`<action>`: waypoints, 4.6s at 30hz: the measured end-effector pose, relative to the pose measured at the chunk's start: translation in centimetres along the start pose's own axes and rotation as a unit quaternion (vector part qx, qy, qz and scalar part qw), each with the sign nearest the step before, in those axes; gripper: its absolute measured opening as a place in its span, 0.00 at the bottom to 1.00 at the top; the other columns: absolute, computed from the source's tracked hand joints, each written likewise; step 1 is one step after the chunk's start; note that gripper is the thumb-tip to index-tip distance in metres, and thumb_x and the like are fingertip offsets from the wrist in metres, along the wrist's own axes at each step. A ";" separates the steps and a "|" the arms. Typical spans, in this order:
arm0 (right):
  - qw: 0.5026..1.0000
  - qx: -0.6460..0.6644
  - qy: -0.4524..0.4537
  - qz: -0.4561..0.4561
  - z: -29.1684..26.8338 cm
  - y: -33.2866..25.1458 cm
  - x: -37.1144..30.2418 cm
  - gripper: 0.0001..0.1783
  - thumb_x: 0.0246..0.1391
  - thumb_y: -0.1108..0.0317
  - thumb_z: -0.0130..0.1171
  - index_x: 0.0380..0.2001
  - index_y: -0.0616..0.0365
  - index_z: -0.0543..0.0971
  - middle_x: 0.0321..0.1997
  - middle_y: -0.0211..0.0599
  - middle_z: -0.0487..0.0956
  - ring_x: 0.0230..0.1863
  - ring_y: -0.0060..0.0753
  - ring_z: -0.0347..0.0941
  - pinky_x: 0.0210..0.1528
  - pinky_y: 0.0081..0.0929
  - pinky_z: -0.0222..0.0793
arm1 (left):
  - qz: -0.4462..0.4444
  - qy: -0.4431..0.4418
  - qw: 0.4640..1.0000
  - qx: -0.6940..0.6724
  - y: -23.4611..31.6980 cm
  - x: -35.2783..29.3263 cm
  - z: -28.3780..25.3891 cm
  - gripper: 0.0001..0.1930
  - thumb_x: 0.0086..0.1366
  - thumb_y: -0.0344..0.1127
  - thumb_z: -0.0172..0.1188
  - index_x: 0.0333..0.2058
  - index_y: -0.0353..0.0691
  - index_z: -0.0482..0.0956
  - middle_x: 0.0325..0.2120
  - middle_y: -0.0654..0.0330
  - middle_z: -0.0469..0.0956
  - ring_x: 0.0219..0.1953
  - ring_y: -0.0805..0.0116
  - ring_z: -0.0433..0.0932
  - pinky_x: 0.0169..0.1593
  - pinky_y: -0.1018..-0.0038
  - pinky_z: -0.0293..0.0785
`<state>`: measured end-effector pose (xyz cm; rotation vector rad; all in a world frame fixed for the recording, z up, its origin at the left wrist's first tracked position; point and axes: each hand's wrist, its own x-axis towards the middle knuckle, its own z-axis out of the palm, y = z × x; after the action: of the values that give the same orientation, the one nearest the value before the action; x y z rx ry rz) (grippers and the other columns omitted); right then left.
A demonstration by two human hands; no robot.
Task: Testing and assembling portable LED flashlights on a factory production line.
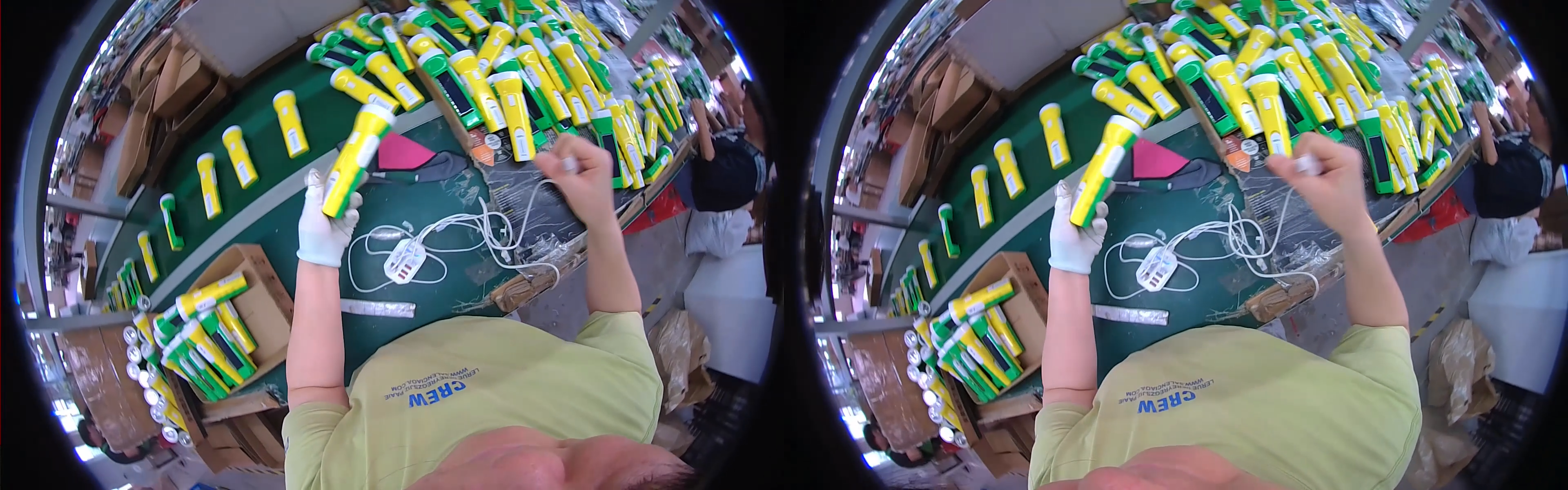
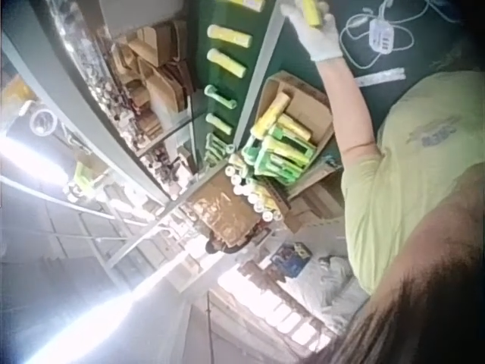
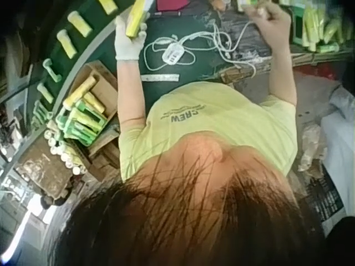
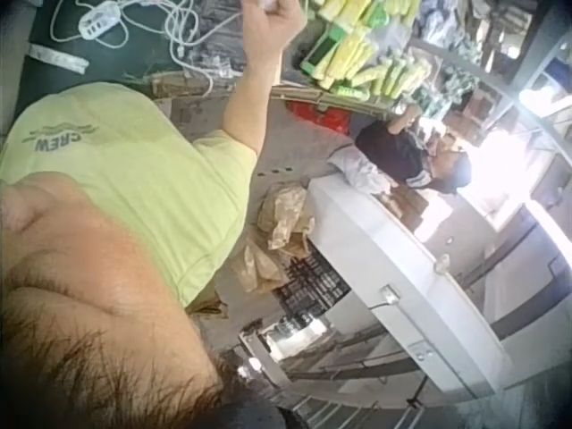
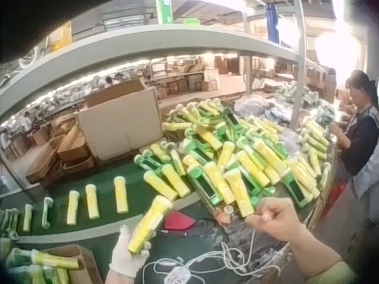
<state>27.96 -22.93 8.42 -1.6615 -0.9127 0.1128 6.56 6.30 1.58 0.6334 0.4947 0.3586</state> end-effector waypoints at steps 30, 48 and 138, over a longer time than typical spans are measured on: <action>0.956 0.238 -0.126 0.117 12.3 -2.6 -3.4 0.10 0.61 0.74 0.52 0.44 0.63 0.77 0.28 0.27 0.75 0.28 0.11 0.66 0.29 0.11 0.61 | 0.031 0.040 0.997 0.055 -3.4 -6.5 0.0 0.22 0.70 0.55 0.47 0.47 0.41 0.69 0.27 0.61 0.75 0.25 0.73 0.76 0.31 0.75 0.76; 0.908 0.039 -0.360 -0.210 16.2 -2.8 -6.2 0.07 0.46 0.76 0.63 0.32 0.56 0.82 0.27 0.35 0.80 0.29 0.39 0.77 0.29 0.33 0.72 | 0.200 -0.061 0.968 0.138 -3.2 -7.1 2.7 0.15 0.69 0.40 0.52 0.49 0.37 0.66 0.31 0.58 0.75 0.28 0.74 0.75 0.34 0.77 0.74; 0.954 -0.101 -0.277 0.049 16.9 -4.0 -7.1 0.35 0.35 0.50 0.76 0.43 0.63 0.78 0.26 0.44 0.79 0.26 0.40 0.78 0.30 0.32 0.72 | 0.215 -0.013 0.956 0.200 -5.2 -6.1 2.6 0.19 0.64 0.40 0.60 0.48 0.38 0.66 0.32 0.62 0.74 0.32 0.74 0.75 0.36 0.76 0.74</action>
<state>12.21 -13.90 3.78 -1.9048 -1.2915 0.5951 3.75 -1.64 2.06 1.1450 0.4029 0.6689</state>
